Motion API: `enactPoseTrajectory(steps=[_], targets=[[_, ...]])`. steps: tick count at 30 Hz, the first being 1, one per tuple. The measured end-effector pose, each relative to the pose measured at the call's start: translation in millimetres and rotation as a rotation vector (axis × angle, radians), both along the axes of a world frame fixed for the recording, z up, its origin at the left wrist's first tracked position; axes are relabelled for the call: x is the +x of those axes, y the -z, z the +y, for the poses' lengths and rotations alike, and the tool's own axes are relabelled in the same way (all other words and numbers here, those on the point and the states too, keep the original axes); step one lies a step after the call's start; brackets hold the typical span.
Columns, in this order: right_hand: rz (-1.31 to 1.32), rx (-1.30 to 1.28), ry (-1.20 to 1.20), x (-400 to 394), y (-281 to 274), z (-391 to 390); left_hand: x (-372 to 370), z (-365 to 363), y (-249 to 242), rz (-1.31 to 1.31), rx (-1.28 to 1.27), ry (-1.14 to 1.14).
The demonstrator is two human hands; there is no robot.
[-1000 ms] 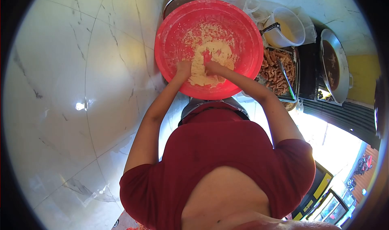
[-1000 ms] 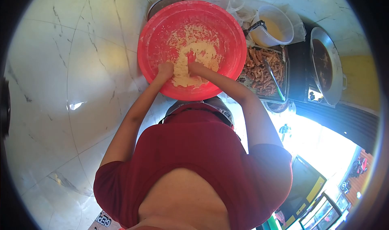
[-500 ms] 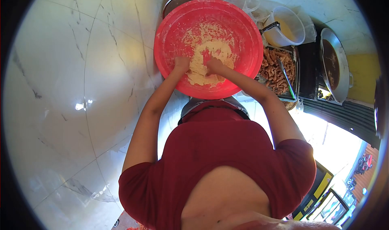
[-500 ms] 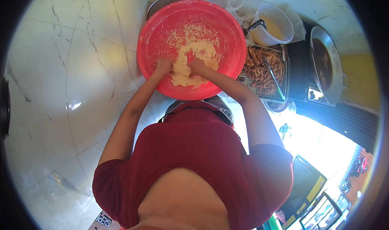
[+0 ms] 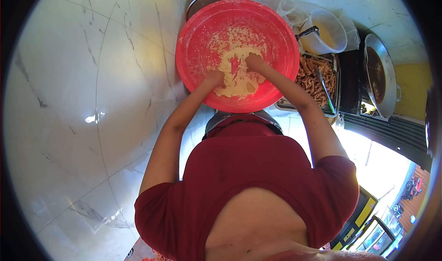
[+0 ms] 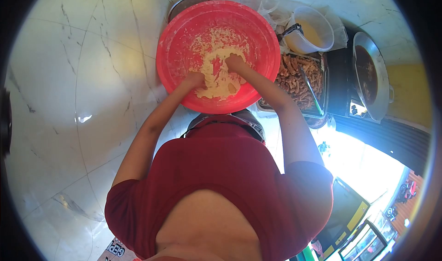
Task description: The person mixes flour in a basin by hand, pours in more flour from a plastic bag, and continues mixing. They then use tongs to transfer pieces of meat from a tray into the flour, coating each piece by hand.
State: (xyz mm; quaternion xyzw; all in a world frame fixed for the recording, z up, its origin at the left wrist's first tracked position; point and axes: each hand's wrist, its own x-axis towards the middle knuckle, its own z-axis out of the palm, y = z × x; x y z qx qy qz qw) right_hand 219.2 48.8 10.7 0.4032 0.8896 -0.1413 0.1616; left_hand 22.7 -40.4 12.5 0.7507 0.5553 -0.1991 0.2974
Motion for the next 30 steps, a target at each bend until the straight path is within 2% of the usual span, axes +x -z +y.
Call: enactPoseTrajectory(steps=[3,6,8,11,13,15,20,21,23,26,27,29,30], targets=[[-0.026,-0.019,0.026,-3,10,-10,22,-11,10,-0.103,-0.038,-0.013],[0.011,-0.049,-0.083,-9,9,-37,34,-19,8,-0.106,-0.027,0.035],[0.044,-0.191,-0.227,-14,19,-43,32,-18,13,-0.098,-0.038,0.084],[0.034,-0.354,-0.384,-22,48,-44,19,-10,-9,-0.164,-0.281,-0.044],[0.099,-0.318,-0.335,-22,43,-47,6,-3,-12,-0.085,-0.203,-0.061],[0.252,-0.145,-0.154,-13,36,-49,-6,1,-8,-0.04,-0.09,-0.075],[0.253,0.077,0.045,-21,23,-43,-6,-6,7,-0.022,0.216,-0.031],[0.252,0.113,0.09,-23,23,-42,-3,-5,6,0.054,0.184,0.013],[0.268,0.092,0.057,-23,23,-41,10,-3,5,0.202,0.118,0.103],[0.179,0.026,-0.046,-23,5,-40,26,-8,13,0.25,0.123,0.124],[0.132,-0.004,-0.089,-23,-2,-40,27,-12,10,0.212,0.105,0.112],[0.108,-0.156,-0.138,-23,22,-38,29,-18,4,0.135,0.067,0.088],[0.096,-0.23,-0.165,-24,26,-37,27,-16,0,0.086,-0.03,0.045]])
